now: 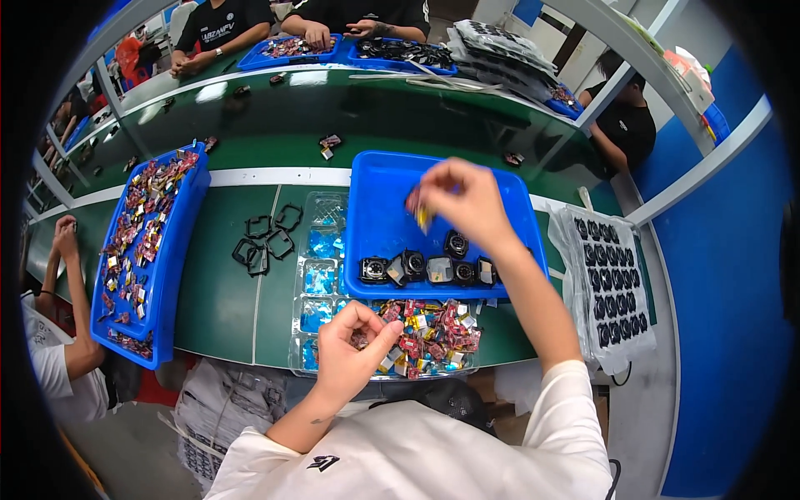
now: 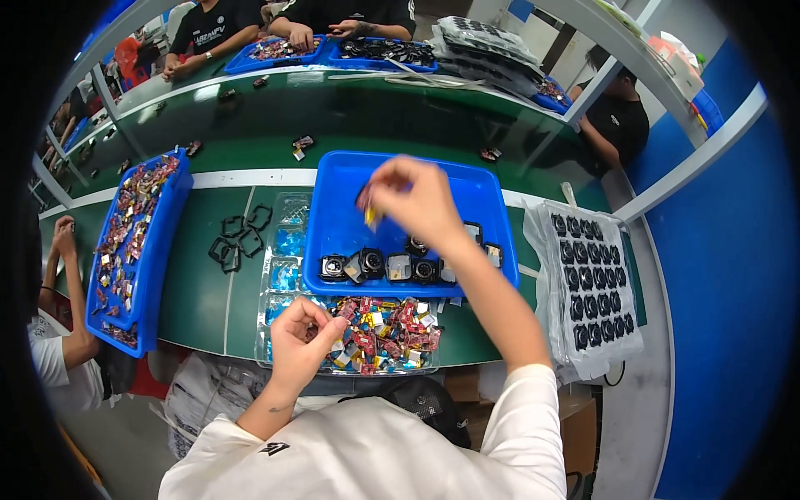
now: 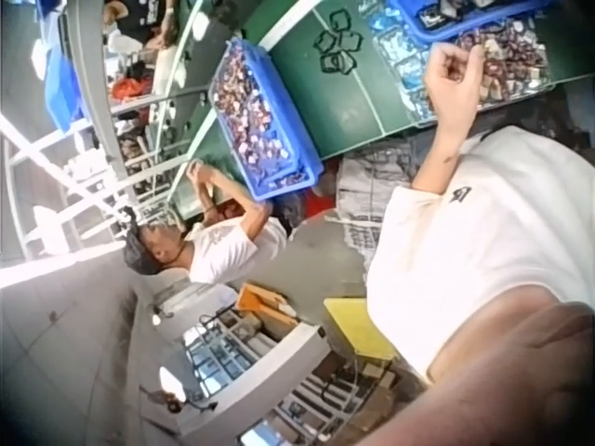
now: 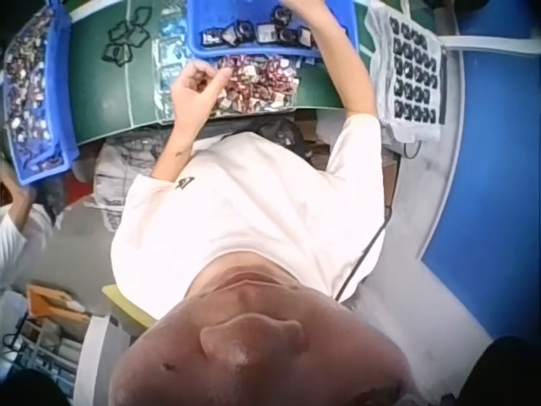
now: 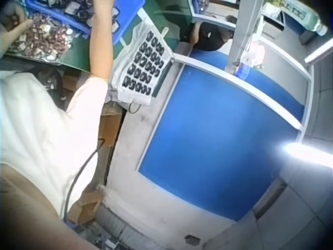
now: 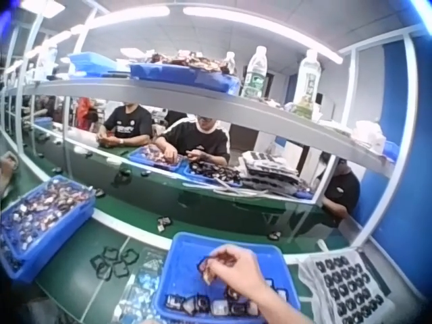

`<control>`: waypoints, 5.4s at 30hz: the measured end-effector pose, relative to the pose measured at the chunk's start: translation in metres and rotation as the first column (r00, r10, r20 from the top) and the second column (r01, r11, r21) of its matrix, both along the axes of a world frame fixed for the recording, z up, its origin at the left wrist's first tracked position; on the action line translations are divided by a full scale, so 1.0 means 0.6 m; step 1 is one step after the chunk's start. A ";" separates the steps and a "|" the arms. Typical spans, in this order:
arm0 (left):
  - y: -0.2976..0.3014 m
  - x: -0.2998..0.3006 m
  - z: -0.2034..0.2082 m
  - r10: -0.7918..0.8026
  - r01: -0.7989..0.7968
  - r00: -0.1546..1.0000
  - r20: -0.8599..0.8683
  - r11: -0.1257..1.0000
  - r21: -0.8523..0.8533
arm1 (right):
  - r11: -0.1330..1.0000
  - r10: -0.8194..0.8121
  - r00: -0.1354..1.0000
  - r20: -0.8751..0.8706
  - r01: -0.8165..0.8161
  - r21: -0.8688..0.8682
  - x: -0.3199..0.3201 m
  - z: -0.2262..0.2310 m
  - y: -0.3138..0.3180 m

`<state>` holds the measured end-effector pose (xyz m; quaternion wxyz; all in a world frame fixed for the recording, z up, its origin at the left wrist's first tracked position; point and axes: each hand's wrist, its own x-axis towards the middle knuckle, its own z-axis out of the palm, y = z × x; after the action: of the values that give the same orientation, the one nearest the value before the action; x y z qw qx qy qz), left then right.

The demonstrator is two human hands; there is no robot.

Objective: Assembling small electronic camera sensor modules and organizing them into trays on a factory assembly line.

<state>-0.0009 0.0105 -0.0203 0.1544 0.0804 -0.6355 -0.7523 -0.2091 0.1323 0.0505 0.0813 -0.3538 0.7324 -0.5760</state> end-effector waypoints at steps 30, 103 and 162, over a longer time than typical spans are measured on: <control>-0.034 -0.023 0.011 0.146 -0.134 0.988 -0.058 0.598 -0.790 | 0.987 -0.012 0.970 -0.243 0.050 0.152 0.159 -0.026 0.061; -0.012 0.033 0.021 -0.404 0.403 0.914 -0.046 0.915 -0.025 | 0.927 0.120 0.959 0.257 -0.016 -0.375 0.277 -0.102 0.096; 0.007 0.022 0.009 0.003 -0.020 0.998 -0.059 0.956 -0.294 | 0.933 -0.267 0.941 0.209 0.307 -0.186 0.320 -0.098 0.047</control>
<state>0.0125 0.0145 -0.0147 0.1875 0.0385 -0.7350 -0.6504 -0.0172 0.1603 -0.0084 0.0229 -0.1959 0.6990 -0.6874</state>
